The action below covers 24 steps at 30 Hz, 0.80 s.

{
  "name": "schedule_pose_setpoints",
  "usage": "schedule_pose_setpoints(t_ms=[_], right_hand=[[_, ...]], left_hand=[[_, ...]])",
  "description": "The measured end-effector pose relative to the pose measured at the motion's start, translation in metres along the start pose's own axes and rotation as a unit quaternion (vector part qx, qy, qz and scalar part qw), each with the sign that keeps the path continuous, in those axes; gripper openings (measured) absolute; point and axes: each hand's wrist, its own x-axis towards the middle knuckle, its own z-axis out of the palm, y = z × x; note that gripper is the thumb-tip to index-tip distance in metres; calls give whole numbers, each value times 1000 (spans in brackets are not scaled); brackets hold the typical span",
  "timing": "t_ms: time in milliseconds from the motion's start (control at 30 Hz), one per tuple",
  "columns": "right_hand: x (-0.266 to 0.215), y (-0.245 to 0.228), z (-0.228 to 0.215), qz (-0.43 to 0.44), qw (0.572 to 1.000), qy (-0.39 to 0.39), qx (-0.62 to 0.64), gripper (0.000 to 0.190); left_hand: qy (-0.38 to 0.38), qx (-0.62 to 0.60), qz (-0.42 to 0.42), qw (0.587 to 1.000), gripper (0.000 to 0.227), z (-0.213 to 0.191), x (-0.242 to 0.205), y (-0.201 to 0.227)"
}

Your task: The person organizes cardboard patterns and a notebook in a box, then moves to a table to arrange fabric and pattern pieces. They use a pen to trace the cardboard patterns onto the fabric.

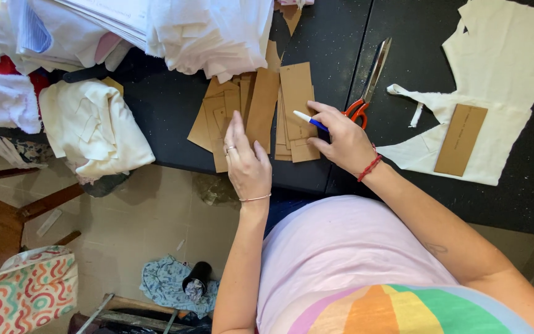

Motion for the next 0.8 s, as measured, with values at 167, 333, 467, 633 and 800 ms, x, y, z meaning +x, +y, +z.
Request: schedule_pose_setpoints(t_ms=[167,333,467,633,800], right_hand=[[0,5,3,-33,998,-12,-58,34],[-3,16,8,54,995,60,51,32],[-6,17,11,207,969,26,132,30],[-7,21,6,268,943,32,195,32],[-9,24,2,135,975,39,171,27]], left_hand=[[3,98,121,988,39,24,-7,2],[-70,97,79,990,67,39,-10,6],[-126,55,81,987,77,33,0,10],[-89,148,190,966,66,42,4,8],[-18,170,285,943,36,40,15,7]])
